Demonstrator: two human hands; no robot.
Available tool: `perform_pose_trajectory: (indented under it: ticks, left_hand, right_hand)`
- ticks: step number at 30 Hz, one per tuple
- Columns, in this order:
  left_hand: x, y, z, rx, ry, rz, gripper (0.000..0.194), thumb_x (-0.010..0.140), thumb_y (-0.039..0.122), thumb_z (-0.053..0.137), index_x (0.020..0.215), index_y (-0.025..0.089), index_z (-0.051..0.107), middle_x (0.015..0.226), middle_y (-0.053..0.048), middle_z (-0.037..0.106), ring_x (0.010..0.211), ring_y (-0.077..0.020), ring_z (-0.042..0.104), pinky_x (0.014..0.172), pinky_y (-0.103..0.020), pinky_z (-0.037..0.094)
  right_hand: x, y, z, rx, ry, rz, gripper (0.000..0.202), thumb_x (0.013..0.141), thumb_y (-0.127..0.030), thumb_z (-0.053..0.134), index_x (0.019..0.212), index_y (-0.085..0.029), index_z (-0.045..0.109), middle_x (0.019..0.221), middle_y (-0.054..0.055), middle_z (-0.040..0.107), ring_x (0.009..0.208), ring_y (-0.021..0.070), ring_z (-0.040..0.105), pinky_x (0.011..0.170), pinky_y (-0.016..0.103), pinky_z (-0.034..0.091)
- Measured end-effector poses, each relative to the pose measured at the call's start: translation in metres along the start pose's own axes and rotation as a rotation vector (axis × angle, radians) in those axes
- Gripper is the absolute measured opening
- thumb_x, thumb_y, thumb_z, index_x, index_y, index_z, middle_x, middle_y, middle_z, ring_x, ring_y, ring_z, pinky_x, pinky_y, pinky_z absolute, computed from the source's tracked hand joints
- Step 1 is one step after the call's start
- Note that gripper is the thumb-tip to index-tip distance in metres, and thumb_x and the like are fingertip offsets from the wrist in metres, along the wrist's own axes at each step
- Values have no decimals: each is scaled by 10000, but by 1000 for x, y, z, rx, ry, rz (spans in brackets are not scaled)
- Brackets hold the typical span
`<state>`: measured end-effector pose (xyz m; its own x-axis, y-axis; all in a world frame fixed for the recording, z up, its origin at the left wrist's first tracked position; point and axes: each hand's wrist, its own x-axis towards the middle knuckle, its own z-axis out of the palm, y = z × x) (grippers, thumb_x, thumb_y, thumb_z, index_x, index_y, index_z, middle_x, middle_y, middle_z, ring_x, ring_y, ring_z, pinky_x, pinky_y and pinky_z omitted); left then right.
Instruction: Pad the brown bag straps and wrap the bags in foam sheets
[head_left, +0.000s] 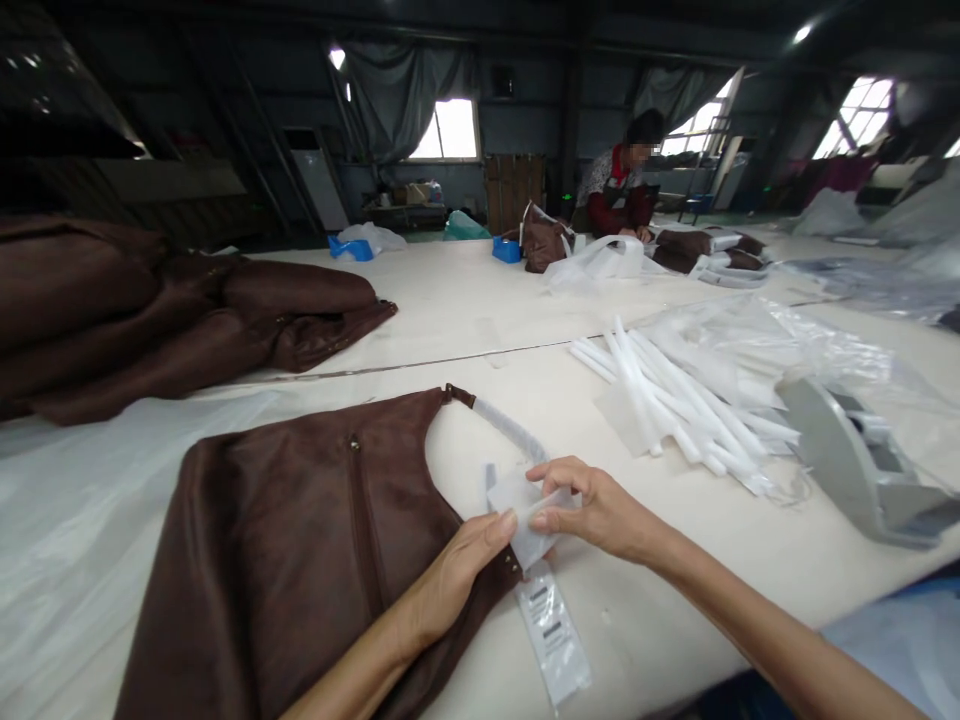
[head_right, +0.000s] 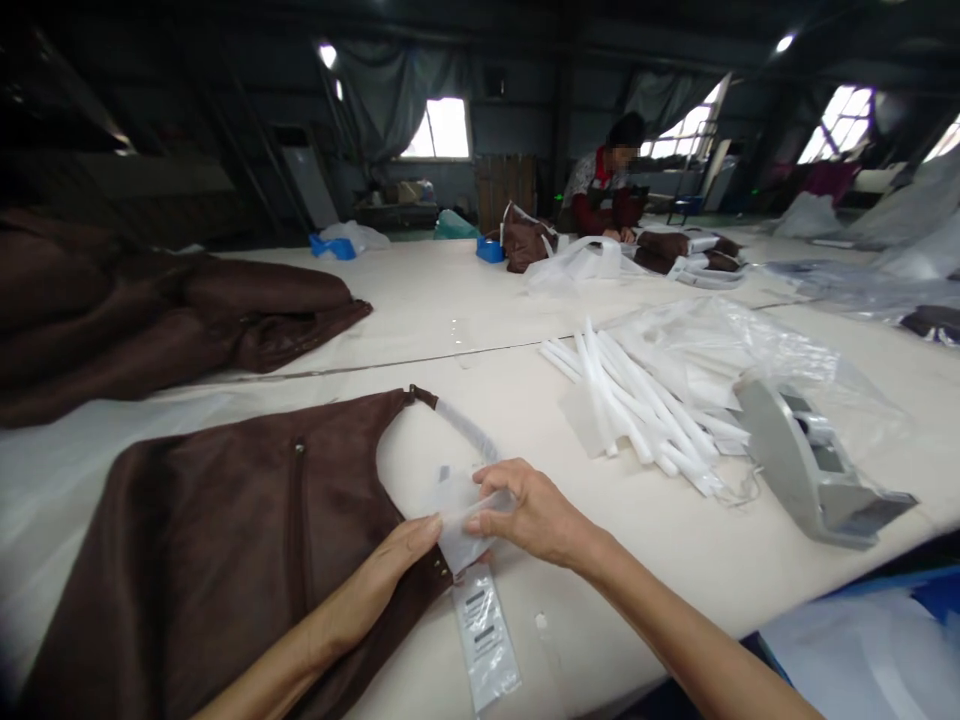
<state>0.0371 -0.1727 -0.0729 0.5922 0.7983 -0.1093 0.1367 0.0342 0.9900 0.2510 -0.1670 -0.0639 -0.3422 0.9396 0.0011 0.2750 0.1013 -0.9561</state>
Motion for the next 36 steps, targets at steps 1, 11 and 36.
perform_pose_trajectory:
  ticks: [1, 11, 36]
  left_hand:
    - [-1, -2, 0, -1, -13, 2, 478, 909, 577, 497, 901, 139, 687, 895, -56, 660, 888, -225, 553, 841, -287, 438]
    - [-4, 3, 3, -19, -37, -35, 468, 861, 561, 599, 941, 108, 683, 826, -71, 674, 727, -183, 559, 696, -255, 447]
    - [-4, 7, 15, -344, 113, -191, 298, 771, 380, 715, 899, 145, 584, 706, -2, 592, 580, -106, 499, 552, -208, 433]
  right_hand:
    - [1, 0, 0, 0, 2, 3, 239, 742, -387, 760, 776, -193, 624, 1225, 74, 619, 1140, 239, 573, 1002, 390, 418]
    - [43, -8, -37, -243, -365, -8, 859, 480, -464, 895, 1259, -213, 634, 1408, 106, 525, 1334, 299, 448, 1049, 394, 419]
    - [-1, 30, -24, -352, -323, -542, 357, 1014, -241, 422, 1247, -427, 619, 1006, -1, 660, 968, 129, 602, 1154, 514, 191]
